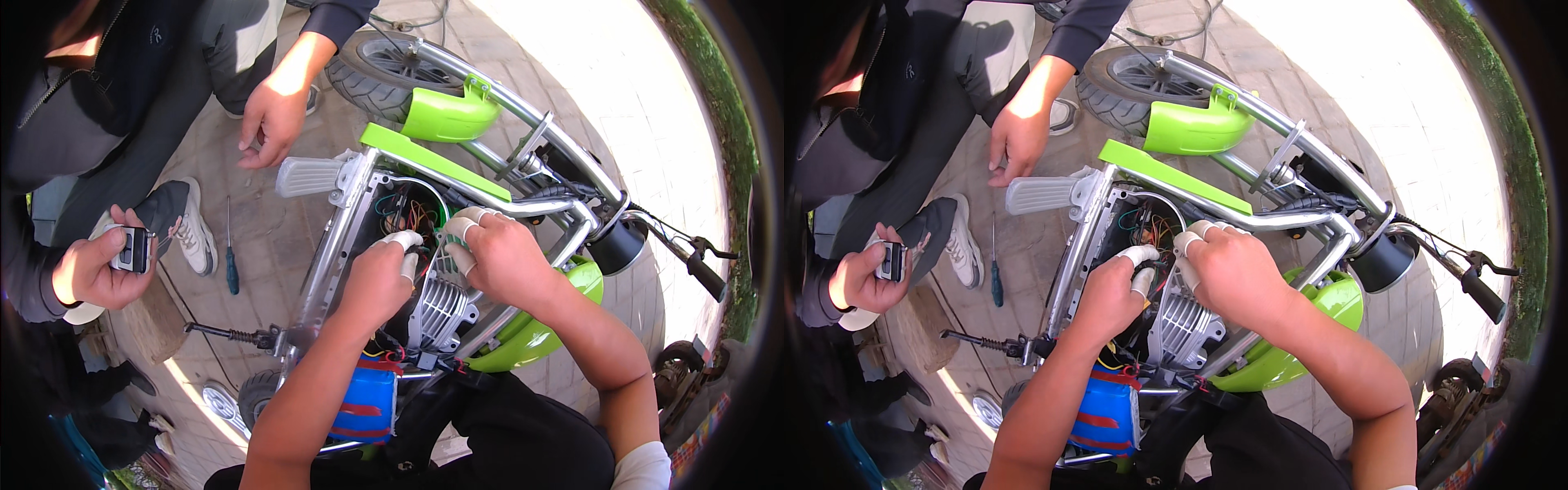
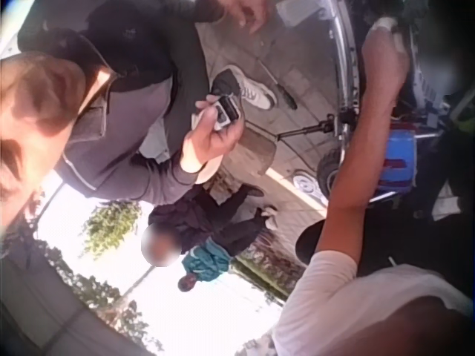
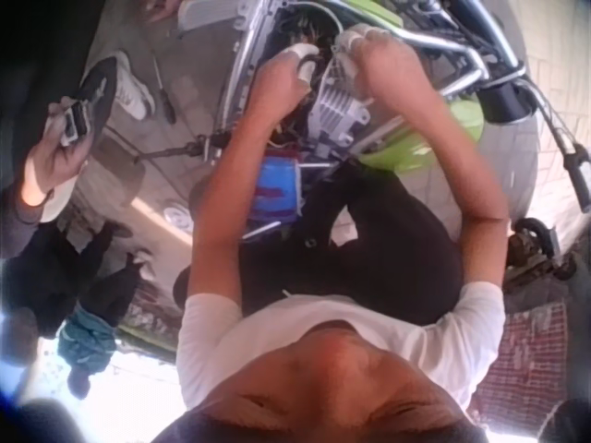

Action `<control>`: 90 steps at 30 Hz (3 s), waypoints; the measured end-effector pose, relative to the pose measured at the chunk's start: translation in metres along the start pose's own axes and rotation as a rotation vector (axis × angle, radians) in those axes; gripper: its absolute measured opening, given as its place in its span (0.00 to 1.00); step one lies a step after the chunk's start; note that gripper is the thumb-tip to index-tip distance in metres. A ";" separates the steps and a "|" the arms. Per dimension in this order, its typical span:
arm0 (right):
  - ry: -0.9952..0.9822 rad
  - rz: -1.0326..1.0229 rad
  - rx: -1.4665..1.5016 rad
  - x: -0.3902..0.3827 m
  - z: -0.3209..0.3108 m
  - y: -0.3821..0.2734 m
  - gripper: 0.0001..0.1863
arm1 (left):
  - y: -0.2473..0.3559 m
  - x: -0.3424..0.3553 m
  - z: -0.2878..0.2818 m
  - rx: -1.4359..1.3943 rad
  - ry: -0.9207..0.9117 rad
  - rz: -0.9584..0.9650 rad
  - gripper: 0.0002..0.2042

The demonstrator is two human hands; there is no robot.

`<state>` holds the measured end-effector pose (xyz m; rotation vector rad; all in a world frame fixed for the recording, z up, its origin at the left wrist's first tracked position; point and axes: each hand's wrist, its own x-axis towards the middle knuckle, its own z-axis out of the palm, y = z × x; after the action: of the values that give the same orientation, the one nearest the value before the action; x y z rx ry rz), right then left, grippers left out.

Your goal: The person works on the exposed wiring inside a green and silver scooter, connecting and adjusting wires near the motor and battery. Another person stands nearby holding a phone. The scooter remains on its side on a paved outdoor surface.

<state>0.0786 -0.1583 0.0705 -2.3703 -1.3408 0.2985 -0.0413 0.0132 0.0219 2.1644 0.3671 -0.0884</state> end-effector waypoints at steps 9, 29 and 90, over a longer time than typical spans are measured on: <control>-0.070 0.004 -0.014 0.039 0.012 0.001 0.10 | -0.015 0.015 0.019 -0.186 0.284 -0.269 0.20; -0.045 0.158 0.307 0.039 0.004 -0.008 0.11 | -0.027 0.032 0.023 -0.750 0.151 -0.492 0.24; -0.030 0.391 0.507 0.031 0.042 -0.020 0.25 | -0.015 0.075 0.028 -1.319 0.256 -0.694 0.12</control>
<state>0.0642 -0.1126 0.0421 -2.1656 -0.6877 0.6960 0.0282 0.0157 -0.0216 0.6871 0.9743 0.0455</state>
